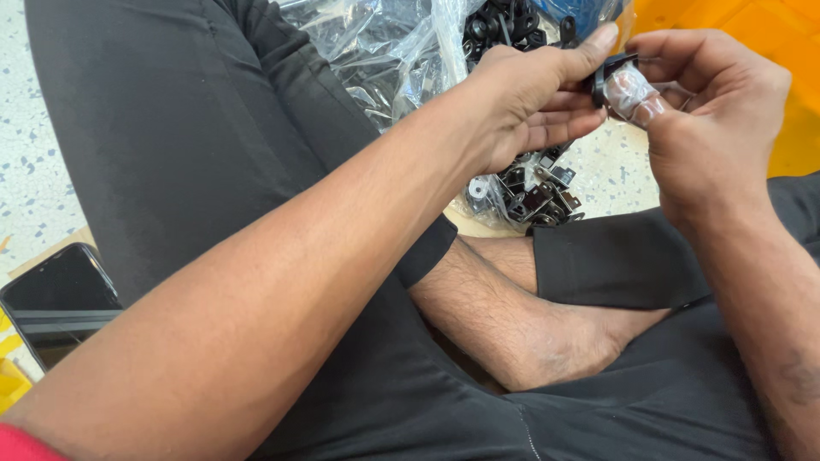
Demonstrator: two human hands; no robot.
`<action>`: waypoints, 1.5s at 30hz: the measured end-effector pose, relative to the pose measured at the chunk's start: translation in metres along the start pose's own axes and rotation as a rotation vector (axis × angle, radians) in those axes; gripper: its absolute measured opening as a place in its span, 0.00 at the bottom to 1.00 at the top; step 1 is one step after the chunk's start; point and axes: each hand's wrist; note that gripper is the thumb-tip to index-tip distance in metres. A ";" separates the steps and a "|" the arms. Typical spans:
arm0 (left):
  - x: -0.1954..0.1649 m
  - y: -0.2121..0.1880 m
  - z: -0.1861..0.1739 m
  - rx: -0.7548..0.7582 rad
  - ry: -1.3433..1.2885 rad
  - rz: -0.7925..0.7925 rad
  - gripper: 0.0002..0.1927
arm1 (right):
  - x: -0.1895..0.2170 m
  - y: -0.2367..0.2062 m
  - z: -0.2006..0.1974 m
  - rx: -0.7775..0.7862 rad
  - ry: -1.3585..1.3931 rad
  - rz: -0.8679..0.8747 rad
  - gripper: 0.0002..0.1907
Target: The person sits on the floor and repeatedly picks up small black metal parts from a plastic bag. They wipe each part with a white cloth and place it on a cardboard sheet. The person continues this process for multiple parts throughout the clip.
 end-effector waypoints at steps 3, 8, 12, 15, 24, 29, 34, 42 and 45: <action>-0.002 0.004 -0.001 0.056 -0.046 -0.071 0.24 | 0.005 -0.002 0.001 0.005 -0.063 -0.090 0.10; -0.008 -0.007 0.005 -0.094 0.432 0.231 0.20 | 0.007 0.000 0.003 -0.067 0.232 0.143 0.07; -0.009 -0.012 0.010 -0.200 0.505 0.330 0.17 | 0.009 0.000 0.008 -0.134 0.359 0.271 0.07; -0.006 -0.008 0.010 -0.099 0.333 0.261 0.14 | 0.011 -0.002 0.009 -0.119 0.415 0.267 0.09; 0.003 0.005 0.003 0.018 0.076 0.213 0.13 | -0.008 -0.004 -0.002 0.035 0.697 0.322 0.10; 0.004 0.004 0.004 0.076 0.063 0.276 0.16 | -0.014 -0.005 -0.007 0.048 0.689 0.307 0.10; -0.003 -0.006 0.009 0.078 -0.008 0.226 0.16 | -0.017 -0.001 -0.011 -0.066 0.825 0.483 0.08; -0.003 -0.022 0.018 -0.007 0.143 -0.033 0.17 | -0.016 0.005 -0.016 -0.009 0.704 0.398 0.12; -0.002 -0.017 0.012 0.033 0.009 -0.016 0.12 | -0.008 0.004 -0.016 -0.061 0.770 0.435 0.08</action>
Point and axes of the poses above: each hand's wrist, its own y-axis towards the middle knuckle, its own z-axis out of the palm, x = y × z, and after that the axes turned 6 degrees about -z, right-handed
